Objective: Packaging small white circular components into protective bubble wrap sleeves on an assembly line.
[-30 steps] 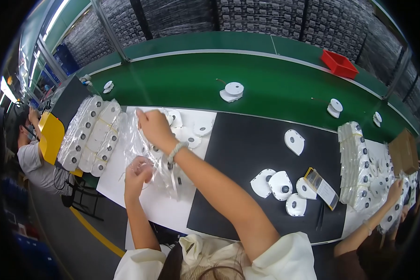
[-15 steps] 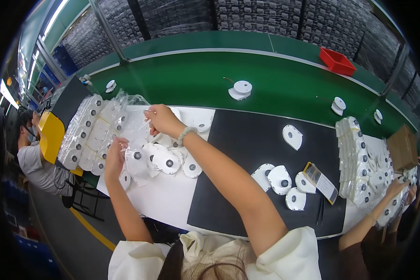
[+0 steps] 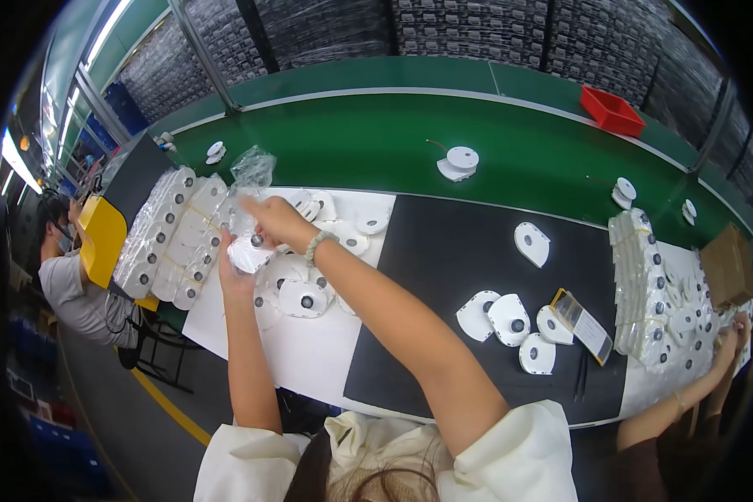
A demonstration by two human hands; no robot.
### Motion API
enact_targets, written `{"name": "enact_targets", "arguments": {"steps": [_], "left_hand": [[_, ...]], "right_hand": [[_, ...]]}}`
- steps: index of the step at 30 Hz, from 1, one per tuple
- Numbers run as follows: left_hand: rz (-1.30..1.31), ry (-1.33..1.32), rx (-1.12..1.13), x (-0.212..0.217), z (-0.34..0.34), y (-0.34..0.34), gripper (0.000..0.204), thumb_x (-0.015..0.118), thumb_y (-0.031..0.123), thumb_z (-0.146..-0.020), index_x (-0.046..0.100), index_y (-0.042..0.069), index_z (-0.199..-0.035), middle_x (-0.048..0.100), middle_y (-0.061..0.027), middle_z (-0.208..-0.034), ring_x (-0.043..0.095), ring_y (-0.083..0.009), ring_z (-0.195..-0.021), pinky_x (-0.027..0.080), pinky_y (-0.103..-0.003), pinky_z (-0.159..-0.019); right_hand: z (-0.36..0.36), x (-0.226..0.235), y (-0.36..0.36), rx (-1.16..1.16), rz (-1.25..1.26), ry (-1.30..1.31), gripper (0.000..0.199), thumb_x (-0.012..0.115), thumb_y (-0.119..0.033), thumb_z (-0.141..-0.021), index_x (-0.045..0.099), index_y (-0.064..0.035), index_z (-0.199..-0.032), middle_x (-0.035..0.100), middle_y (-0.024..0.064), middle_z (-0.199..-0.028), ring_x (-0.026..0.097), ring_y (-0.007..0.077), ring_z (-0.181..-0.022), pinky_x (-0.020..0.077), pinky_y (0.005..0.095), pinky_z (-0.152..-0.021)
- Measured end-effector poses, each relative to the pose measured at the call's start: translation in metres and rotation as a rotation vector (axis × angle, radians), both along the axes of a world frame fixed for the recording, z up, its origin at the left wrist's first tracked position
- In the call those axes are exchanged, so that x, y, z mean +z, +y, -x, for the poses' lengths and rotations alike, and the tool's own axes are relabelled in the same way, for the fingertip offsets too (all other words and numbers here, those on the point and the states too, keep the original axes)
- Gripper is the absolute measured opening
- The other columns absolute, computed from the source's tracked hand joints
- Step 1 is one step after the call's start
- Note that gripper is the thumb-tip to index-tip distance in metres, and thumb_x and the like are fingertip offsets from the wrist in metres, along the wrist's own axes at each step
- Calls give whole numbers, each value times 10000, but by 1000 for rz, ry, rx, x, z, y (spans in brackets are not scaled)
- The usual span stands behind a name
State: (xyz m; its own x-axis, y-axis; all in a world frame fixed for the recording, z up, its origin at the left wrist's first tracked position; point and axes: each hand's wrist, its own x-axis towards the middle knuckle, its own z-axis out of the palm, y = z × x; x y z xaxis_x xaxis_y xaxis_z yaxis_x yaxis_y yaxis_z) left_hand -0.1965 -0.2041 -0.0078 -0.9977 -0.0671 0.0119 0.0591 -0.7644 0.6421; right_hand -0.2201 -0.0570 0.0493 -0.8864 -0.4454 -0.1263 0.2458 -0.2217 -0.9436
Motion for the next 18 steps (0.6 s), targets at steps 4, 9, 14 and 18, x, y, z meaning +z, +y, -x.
{"name": "enact_targets", "arguments": {"steps": [4, 9, 14, 18], "left_hand": [[1170, -149, 447, -5, 6, -17, 381, 551, 278, -811, 439, -48, -973, 537, -100, -788, 503, -171, -644, 412, -272, -577], [1495, -92, 606, 24, -8, -2, 368, 577, 268, -792, 442, -54, -910, 491, -55, -695, 435, -135, -581, 360, -248, -523], [1078, -76, 291, 32, -18, -36, 270, 565, 201, -791, 473, -16, -924, 503, -33, -781, 465, -132, -686, 376, -242, -632], [1261, 58, 331, 58, -31, -24, 235, 574, 145, -770, 467, -10, -909, 497, -43, -862, 466, -136, -800, 372, -239, -687]], "right_hand": [[-1, -19, -4, -224, -461, 648, 184, 536, -107, -740, 535, 72, -779, 565, 261, -764, 563, 373, -694, 459, 380, -649], [-1, -22, -16, -555, -334, 777, 197, 464, -127, -804, 545, 52, -785, 570, 187, -680, 567, 276, -653, 448, 347, -617], [-1, -3, 0, -292, -235, 483, 273, 473, -221, -818, 569, 30, -770, 559, 122, -653, 534, 176, -517, 402, 273, -488], [-1, 4, 8, -779, -487, 1065, 218, 565, -213, -764, 586, -33, -643, 529, 83, -636, 509, 204, -635, 386, 319, -605]]}}
